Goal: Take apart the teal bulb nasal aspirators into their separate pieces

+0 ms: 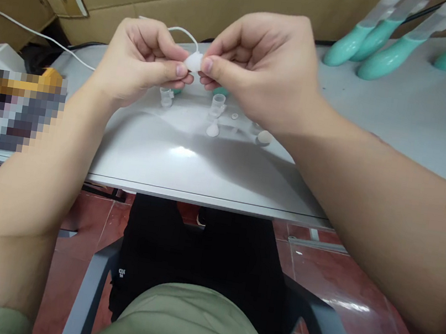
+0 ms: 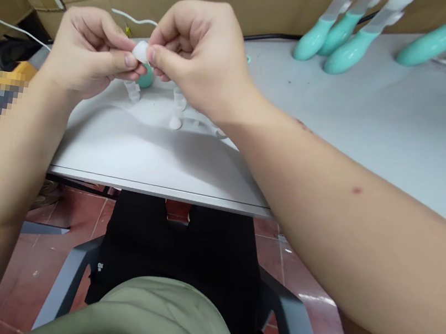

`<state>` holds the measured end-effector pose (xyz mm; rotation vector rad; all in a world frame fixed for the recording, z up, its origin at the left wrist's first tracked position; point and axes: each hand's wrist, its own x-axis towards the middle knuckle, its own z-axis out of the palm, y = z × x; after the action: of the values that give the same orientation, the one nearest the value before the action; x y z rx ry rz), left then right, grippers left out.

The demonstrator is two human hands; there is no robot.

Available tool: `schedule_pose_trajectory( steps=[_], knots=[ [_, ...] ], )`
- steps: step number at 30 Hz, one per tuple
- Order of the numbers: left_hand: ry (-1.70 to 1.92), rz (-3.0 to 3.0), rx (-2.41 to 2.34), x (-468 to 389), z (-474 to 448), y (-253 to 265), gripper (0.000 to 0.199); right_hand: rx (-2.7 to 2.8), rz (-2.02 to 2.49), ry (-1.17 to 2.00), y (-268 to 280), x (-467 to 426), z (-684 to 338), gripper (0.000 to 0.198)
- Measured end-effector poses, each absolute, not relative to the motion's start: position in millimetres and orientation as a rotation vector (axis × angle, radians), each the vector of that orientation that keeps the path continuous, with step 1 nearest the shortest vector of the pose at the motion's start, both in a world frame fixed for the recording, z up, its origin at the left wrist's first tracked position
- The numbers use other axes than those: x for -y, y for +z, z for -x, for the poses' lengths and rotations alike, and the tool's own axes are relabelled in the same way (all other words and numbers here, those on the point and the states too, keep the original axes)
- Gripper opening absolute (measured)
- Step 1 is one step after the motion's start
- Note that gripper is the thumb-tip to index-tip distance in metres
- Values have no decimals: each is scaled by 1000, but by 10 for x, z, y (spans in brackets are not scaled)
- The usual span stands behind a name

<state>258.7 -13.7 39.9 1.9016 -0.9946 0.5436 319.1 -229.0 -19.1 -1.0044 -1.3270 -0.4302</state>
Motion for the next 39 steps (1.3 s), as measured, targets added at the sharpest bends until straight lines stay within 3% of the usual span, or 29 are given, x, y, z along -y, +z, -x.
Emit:
schedule_pose_trajectory(
  steps=[5, 15, 22, 33, 36, 39],
  knots=[
    [567, -1928, 771, 284, -2460, 376, 21, 1347, 1042, -632, -197, 2276, -3185, 12],
    [454, -1861, 996, 140, -2523, 411, 17, 1368, 926, -69, -175, 2350, -3161, 31],
    [440, -1984, 1007, 121, -2411, 421, 15, 1426, 920, 15, -218, 2368, -3120, 37],
    [526, -2151, 769, 134, -2274, 470, 48, 1452, 1024, -98, -208, 2388, -3060, 35],
    [594, -2051, 653, 448, -2043, 368, 67, 1464, 1238, -266, -164, 2392, -3091, 29],
    [593, -2053, 649, 702, -1880, 265, 75, 1548, 1456, -593, -113, 2382, -3145, 26]
  ],
)
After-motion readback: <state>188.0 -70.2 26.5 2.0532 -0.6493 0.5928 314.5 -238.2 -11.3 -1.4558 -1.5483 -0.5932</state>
